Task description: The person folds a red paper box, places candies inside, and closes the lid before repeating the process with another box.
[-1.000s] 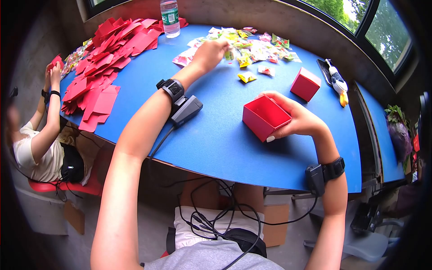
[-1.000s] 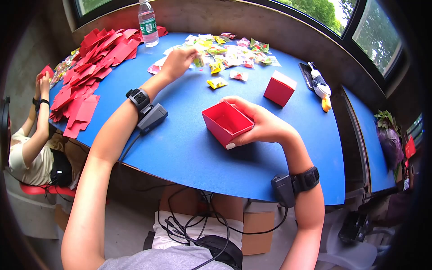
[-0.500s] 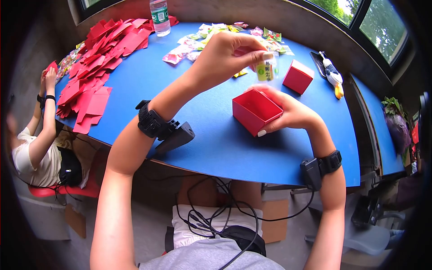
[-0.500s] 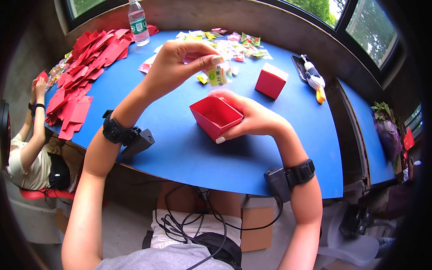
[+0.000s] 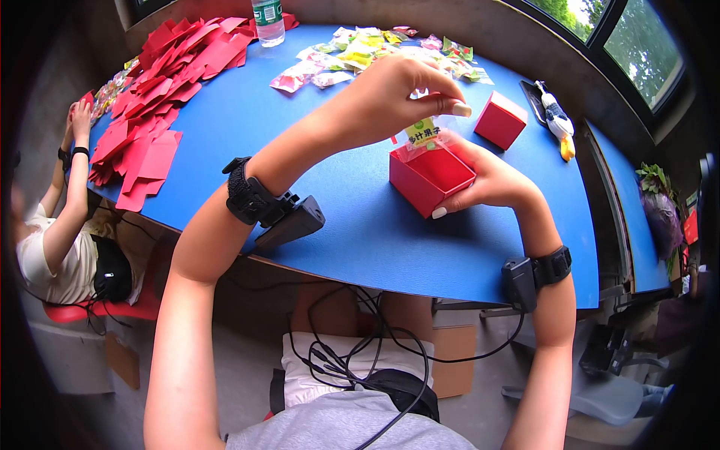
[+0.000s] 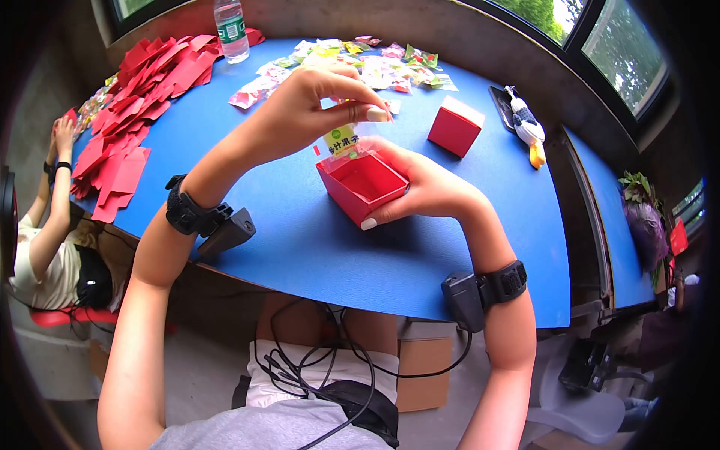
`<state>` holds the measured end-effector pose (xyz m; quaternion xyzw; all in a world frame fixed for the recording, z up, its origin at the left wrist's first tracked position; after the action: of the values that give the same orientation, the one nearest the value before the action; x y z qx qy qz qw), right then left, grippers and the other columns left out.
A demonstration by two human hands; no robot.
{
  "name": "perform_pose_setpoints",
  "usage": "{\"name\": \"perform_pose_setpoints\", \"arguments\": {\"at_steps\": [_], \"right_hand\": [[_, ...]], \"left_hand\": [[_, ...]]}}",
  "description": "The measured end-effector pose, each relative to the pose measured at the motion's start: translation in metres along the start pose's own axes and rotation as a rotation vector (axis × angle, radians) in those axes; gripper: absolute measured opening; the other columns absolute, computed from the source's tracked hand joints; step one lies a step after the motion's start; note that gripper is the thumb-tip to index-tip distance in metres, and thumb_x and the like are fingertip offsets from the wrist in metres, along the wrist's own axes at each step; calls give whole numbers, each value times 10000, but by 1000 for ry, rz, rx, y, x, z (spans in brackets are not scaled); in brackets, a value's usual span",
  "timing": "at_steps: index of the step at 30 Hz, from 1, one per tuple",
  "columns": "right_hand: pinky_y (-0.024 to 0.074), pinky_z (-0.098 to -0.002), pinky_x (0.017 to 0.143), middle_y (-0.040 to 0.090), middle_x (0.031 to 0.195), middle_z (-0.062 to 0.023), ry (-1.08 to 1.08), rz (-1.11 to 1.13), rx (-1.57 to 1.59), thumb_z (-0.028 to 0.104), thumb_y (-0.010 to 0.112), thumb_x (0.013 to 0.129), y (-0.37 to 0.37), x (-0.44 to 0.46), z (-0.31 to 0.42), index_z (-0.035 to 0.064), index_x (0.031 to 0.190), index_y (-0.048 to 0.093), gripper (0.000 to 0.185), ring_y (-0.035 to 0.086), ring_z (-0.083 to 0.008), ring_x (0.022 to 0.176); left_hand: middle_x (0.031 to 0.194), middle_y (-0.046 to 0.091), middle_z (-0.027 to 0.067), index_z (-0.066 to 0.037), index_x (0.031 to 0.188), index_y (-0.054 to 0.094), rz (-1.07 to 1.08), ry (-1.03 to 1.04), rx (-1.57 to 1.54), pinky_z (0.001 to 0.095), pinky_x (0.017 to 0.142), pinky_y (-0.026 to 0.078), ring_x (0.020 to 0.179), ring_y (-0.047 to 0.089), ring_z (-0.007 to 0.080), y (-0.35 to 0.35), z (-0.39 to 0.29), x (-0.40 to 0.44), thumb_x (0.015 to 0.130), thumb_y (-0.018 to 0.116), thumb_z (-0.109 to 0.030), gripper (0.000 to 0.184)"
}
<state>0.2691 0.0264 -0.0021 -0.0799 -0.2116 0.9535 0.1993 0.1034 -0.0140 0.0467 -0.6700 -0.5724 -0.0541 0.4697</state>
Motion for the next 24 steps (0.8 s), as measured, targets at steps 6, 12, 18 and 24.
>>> {"name": "perform_pose_setpoints", "arguments": {"at_steps": [6,12,18,24], "right_hand": [[394,-316,965,502,1240,-95,38,6,-13,155,839,602,-1,1,-5,76,1401,264,988,486,-188,1131],[385,-353,990,509,1229,-96,76,-22,40,154,869,525,-1,1,-6,102,1374,309,1018,486,-214,1136],[385,-349,991,509,1232,-102,80,-10,9,157,869,529,-1,1,-3,101,1383,291,1033,488,-215,1135],[391,-349,983,515,1224,-98,63,7,-18,165,865,548,0,1,0,101,1386,285,1021,496,-209,1124]], "left_hand": [[888,657,88,-35,966,685,61,-131,9,273,735,476,822,597,142,7,4,-3,850,632,-210,217],[933,673,104,-37,983,682,77,-179,24,270,763,487,853,615,139,7,4,-3,854,627,-236,243],[909,678,108,-27,982,680,77,-178,24,269,743,488,823,613,127,8,10,-3,859,623,-245,256],[888,677,104,-24,974,682,107,-207,29,265,733,484,808,607,122,9,13,-2,863,618,-255,264]]}}
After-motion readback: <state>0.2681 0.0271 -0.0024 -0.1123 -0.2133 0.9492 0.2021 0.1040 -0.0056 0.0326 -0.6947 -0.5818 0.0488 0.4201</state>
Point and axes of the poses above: each hand's wrist, its own x-axis towards the middle knuckle, its own y-axis out of the palm, z = x × y, the point moved 3 cm from there along x, towards the middle knuckle
